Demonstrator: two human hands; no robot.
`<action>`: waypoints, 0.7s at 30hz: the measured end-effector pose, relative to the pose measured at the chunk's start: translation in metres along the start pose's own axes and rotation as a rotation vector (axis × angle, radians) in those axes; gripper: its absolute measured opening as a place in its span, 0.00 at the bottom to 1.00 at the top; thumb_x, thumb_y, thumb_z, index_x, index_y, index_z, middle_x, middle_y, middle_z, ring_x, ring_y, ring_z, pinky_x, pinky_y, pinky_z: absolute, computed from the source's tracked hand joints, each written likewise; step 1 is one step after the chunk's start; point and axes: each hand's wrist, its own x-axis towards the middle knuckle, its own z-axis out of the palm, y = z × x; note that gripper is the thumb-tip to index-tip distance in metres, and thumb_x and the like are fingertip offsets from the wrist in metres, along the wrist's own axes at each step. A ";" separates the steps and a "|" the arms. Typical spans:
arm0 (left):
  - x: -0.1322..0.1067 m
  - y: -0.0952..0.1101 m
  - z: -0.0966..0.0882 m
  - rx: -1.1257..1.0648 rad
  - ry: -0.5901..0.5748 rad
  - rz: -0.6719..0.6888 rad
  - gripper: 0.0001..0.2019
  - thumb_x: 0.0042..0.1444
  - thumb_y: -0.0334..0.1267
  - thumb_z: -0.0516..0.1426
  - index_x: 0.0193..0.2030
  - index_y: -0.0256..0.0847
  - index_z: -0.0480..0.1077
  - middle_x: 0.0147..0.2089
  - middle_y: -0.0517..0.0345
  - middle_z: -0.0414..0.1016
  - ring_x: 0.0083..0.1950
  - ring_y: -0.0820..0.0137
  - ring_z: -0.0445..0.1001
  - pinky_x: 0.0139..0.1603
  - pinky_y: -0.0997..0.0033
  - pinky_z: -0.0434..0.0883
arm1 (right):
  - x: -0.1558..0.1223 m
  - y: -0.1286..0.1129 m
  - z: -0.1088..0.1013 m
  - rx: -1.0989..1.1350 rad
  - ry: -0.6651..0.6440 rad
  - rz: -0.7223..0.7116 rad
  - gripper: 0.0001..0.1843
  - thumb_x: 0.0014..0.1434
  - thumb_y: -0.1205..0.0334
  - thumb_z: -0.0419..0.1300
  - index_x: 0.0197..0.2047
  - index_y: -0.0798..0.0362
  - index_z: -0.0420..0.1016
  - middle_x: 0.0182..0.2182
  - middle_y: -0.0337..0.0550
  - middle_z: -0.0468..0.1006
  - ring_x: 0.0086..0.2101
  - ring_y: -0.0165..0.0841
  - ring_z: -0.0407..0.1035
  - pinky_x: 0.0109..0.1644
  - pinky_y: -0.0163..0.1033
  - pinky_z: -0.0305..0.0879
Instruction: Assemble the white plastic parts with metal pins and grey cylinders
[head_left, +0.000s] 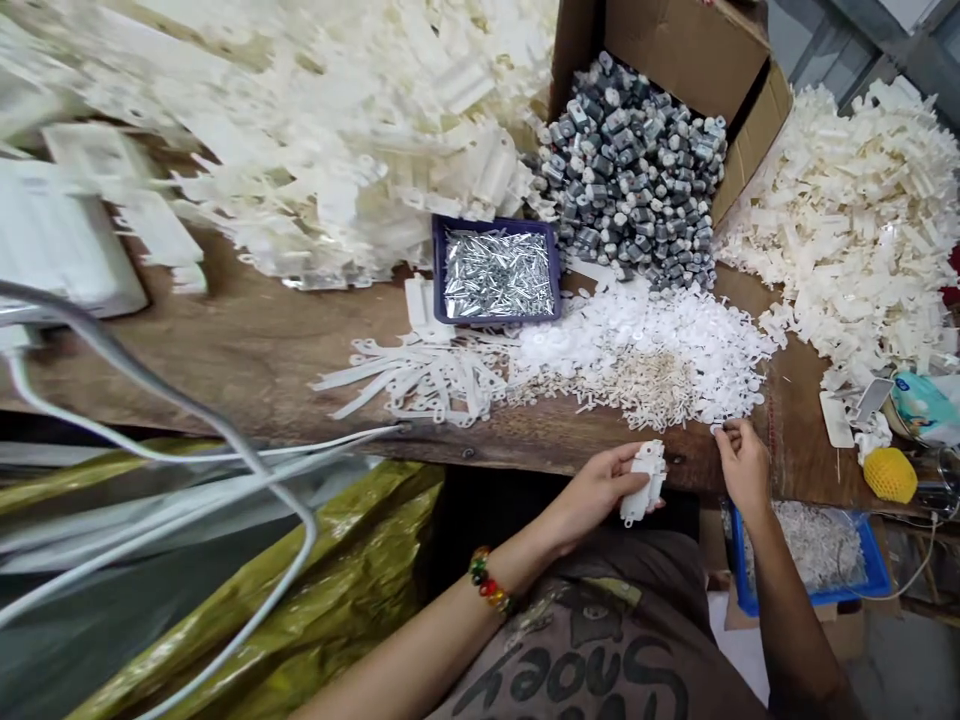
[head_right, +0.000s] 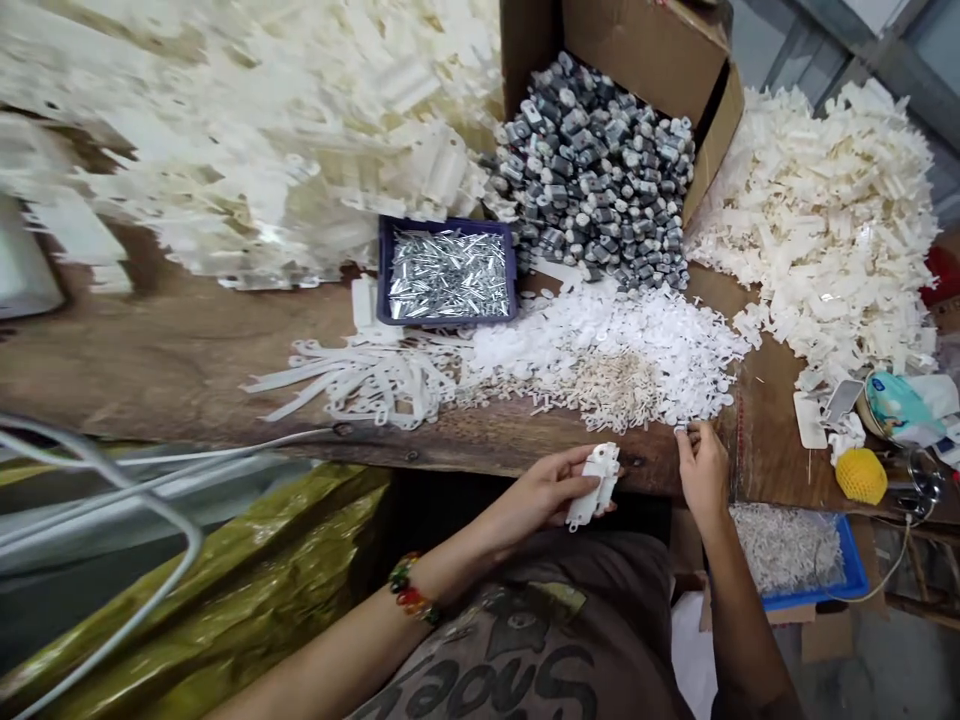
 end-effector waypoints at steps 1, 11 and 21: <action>0.004 0.000 0.003 0.001 -0.009 0.007 0.23 0.43 0.32 0.62 0.49 0.36 0.68 0.34 0.55 0.78 0.28 0.68 0.77 0.31 0.72 0.71 | -0.001 -0.001 0.002 -0.016 -0.006 -0.024 0.16 0.59 0.50 0.51 0.36 0.54 0.69 0.28 0.44 0.75 0.27 0.33 0.67 0.34 0.36 0.61; -0.007 0.018 -0.022 -0.011 0.098 0.104 0.27 0.43 0.32 0.63 0.53 0.35 0.64 0.38 0.51 0.78 0.32 0.67 0.77 0.36 0.69 0.72 | 0.080 -0.084 0.020 -0.004 -0.006 -0.399 0.11 0.61 0.60 0.51 0.33 0.53 0.71 0.32 0.44 0.74 0.36 0.34 0.66 0.41 0.37 0.61; -0.001 0.027 -0.045 0.016 0.158 0.327 0.24 0.42 0.37 0.62 0.48 0.35 0.66 0.32 0.57 0.77 0.29 0.69 0.75 0.32 0.71 0.69 | 0.174 -0.137 0.066 -0.469 -0.246 -0.597 0.10 0.55 0.73 0.52 0.36 0.54 0.72 0.38 0.49 0.73 0.42 0.39 0.64 0.43 0.40 0.59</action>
